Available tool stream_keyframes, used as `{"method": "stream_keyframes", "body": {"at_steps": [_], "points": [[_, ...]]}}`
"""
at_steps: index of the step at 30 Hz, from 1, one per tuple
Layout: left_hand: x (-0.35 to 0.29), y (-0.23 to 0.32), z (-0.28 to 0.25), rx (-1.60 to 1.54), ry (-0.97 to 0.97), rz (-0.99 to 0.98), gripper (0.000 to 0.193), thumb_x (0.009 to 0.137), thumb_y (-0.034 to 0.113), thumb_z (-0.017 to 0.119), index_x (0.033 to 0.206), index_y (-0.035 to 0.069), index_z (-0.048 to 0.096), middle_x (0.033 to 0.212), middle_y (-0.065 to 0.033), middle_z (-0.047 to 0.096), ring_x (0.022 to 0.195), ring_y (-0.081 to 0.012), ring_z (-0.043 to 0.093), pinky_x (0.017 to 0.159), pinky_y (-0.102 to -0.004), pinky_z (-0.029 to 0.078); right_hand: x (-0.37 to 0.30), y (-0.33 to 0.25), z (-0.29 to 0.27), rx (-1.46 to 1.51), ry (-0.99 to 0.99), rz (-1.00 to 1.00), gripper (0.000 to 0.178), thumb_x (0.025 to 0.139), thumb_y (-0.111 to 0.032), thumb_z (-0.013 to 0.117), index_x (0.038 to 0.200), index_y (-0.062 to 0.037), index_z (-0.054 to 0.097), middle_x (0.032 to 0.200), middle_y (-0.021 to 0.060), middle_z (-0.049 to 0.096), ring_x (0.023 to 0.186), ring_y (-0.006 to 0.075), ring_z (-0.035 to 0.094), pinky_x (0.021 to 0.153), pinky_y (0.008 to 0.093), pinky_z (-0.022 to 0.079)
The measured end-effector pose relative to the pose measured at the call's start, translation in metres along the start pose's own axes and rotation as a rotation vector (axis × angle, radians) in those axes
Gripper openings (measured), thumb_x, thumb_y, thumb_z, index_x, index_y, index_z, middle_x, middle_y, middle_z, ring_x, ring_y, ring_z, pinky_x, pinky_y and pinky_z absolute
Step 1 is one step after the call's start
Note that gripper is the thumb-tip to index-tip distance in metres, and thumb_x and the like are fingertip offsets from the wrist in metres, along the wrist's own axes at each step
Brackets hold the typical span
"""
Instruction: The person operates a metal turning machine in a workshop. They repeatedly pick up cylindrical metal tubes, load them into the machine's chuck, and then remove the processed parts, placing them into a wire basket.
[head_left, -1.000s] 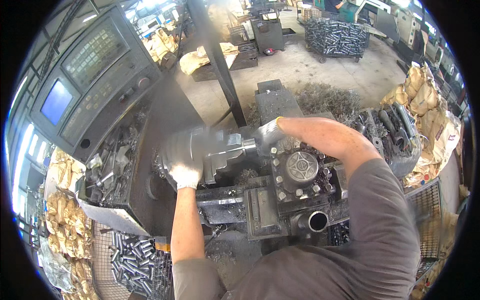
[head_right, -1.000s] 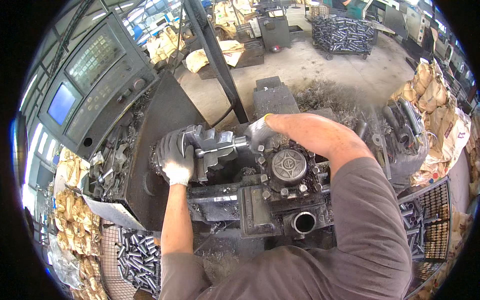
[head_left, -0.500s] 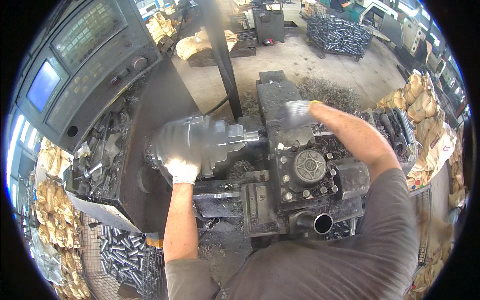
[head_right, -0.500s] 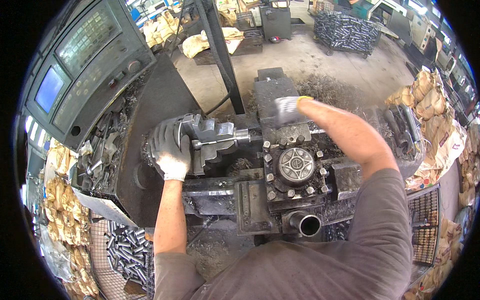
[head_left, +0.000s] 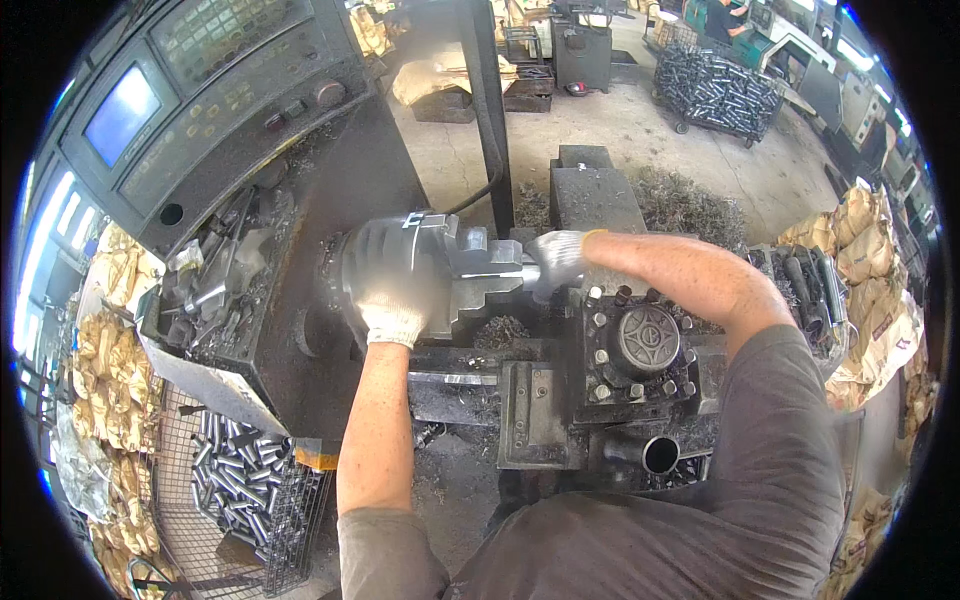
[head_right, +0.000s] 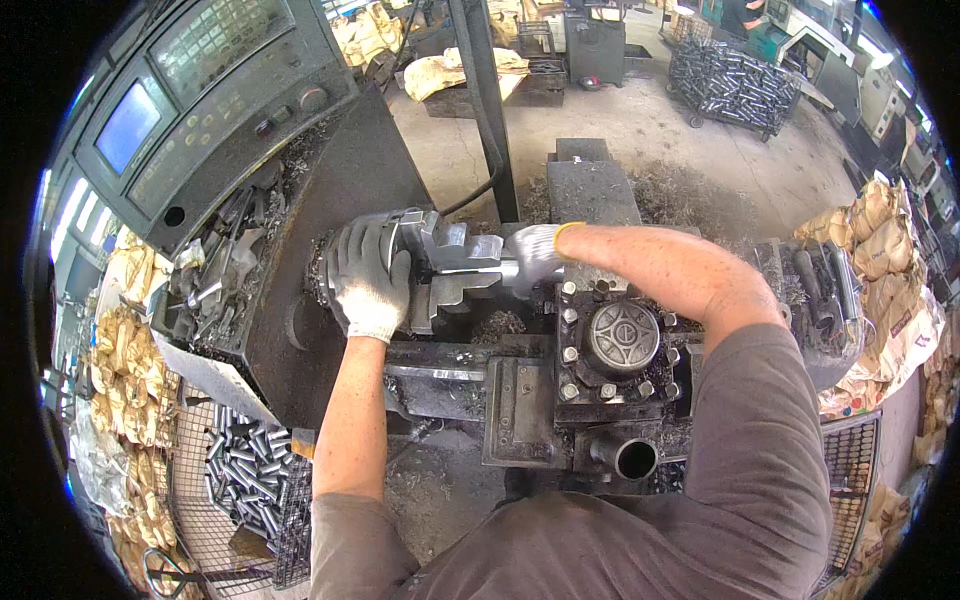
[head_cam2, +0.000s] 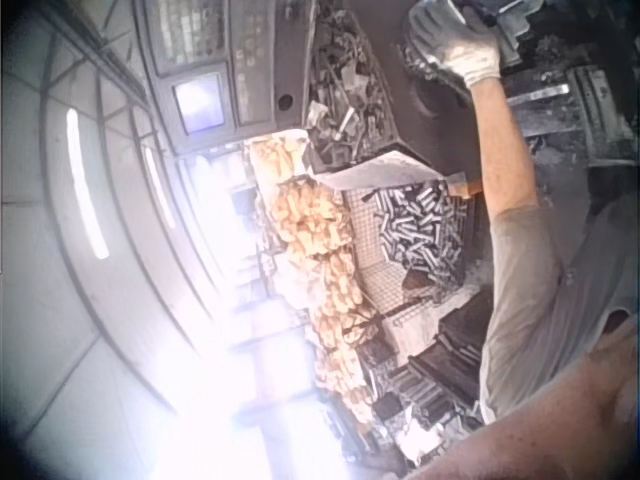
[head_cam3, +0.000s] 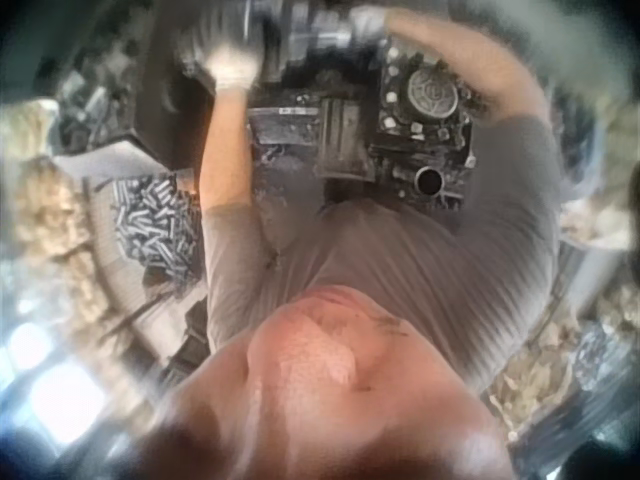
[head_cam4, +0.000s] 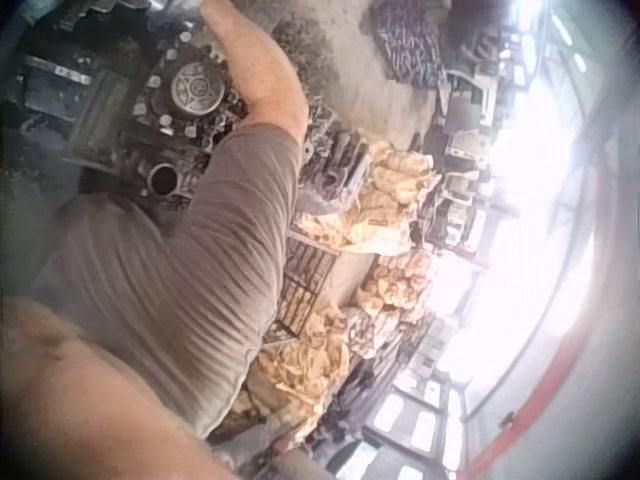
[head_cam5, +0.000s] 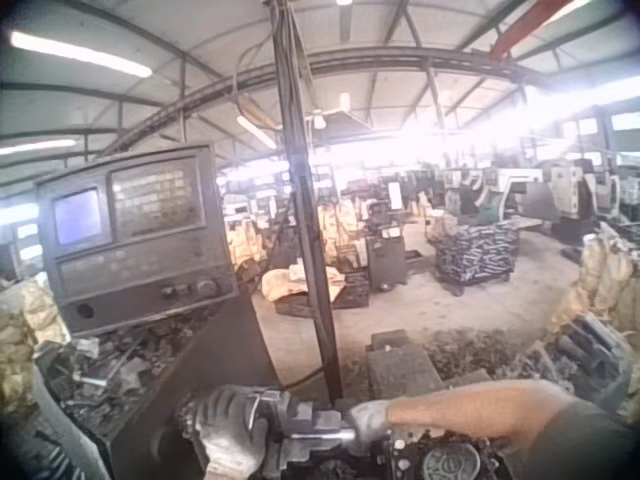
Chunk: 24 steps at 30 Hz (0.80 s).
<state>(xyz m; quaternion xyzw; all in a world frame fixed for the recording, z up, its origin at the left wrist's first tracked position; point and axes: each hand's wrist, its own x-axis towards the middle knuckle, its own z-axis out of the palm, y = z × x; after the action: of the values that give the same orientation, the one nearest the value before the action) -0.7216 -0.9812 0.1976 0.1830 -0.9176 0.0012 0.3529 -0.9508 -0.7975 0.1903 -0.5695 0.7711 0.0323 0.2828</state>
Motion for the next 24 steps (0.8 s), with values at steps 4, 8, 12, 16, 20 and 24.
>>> {"method": "stream_keyframes", "body": {"at_steps": [4, 8, 12, 16, 20, 24], "points": [[0.001, 0.0, -0.006, -0.008, -0.024, -0.007, 0.057, 0.087, 0.03, 0.074, 0.138, 0.005, 0.064, 0.146, -0.021, 0.061, 0.142, -0.0442, 0.05, 0.124, -0.0585, 0.032, -0.028, 0.051, 0.015, -0.118, 0.112, 0.026, 0.043, 0.074, -0.045, 0.085, 0.088, -0.0046, 0.08, 0.084, 0.0167, 0.078, 0.074, 0.0295, 0.076, 0.07, 0.0431, 0.059], [-0.009, -0.019, -0.007, 0.025, 0.004, -0.029, 0.054, 0.087, 0.029, 0.074, 0.135, 0.006, 0.065, 0.143, -0.0202, 0.061, 0.142, -0.0422, 0.05, 0.123, -0.0584, 0.032, -0.105, 0.077, 0.013, -0.023, 0.431, 0.25, 0.058, 0.071, -0.038, 0.089, 0.114, -0.0023, 0.072, 0.093, 0.0202, 0.078, 0.083, 0.032, 0.076, 0.076, 0.0422, 0.061], [-0.003, -0.004, -0.007, -0.003, -0.097, -0.066, 0.055, 0.086, 0.029, 0.074, 0.135, 0.006, 0.064, 0.144, -0.0191, 0.059, 0.143, -0.0411, 0.048, 0.124, -0.0592, 0.031, -0.166, 0.081, 0.039, 0.576, 0.981, 0.565, 0.076, 0.074, -0.031, 0.091, 0.136, 0.0005, 0.06, 0.115, 0.0221, 0.077, 0.101, 0.034, 0.077, 0.09, 0.043, 0.061], [-0.011, -0.022, 0.004, 0.021, 0.093, -0.003, 0.055, 0.083, 0.035, 0.076, 0.13, 0.007, 0.066, 0.138, -0.0198, 0.061, 0.14, -0.0415, 0.05, 0.121, -0.059, 0.032, -0.225, -0.027, 0.002, 0.365, 1.165, 0.405, 0.07, 0.073, -0.019, 0.088, 0.135, -0.0018, 0.06, 0.108, 0.0206, 0.077, 0.098, 0.0315, 0.078, 0.089, 0.0423, 0.062], [-0.039, -0.022, -0.032, -0.448, -0.005, 0.066, 0.062, 0.085, 0.024, 0.079, 0.14, 0.005, 0.058, 0.143, -0.0216, 0.059, 0.141, -0.0414, 0.051, 0.121, -0.0517, 0.039, -0.252, -0.154, 0.016, 0.828, 0.903, 0.193, 0.052, 0.078, -0.01, 0.086, 0.123, 0.0042, 0.064, 0.097, 0.0111, 0.078, 0.079, 0.0196, 0.076, 0.076, 0.0346, 0.066], [-0.143, 0.061, -0.067, -1.388, -0.34, -0.042, 0.071, 0.09, 0.022, 0.08, 0.15, 0.002, 0.049, 0.146, -0.0191, 0.062, 0.138, -0.0356, 0.06, 0.114, -0.045, 0.05, -0.235, -0.219, 0.108, 1.355, 0.442, 0.053, 0.051, 0.082, -0.011, 0.088, 0.127, 0.0019, 0.067, 0.104, 0.013, 0.079, 0.088, 0.0205, 0.076, 0.083, 0.0358, 0.064]]}}
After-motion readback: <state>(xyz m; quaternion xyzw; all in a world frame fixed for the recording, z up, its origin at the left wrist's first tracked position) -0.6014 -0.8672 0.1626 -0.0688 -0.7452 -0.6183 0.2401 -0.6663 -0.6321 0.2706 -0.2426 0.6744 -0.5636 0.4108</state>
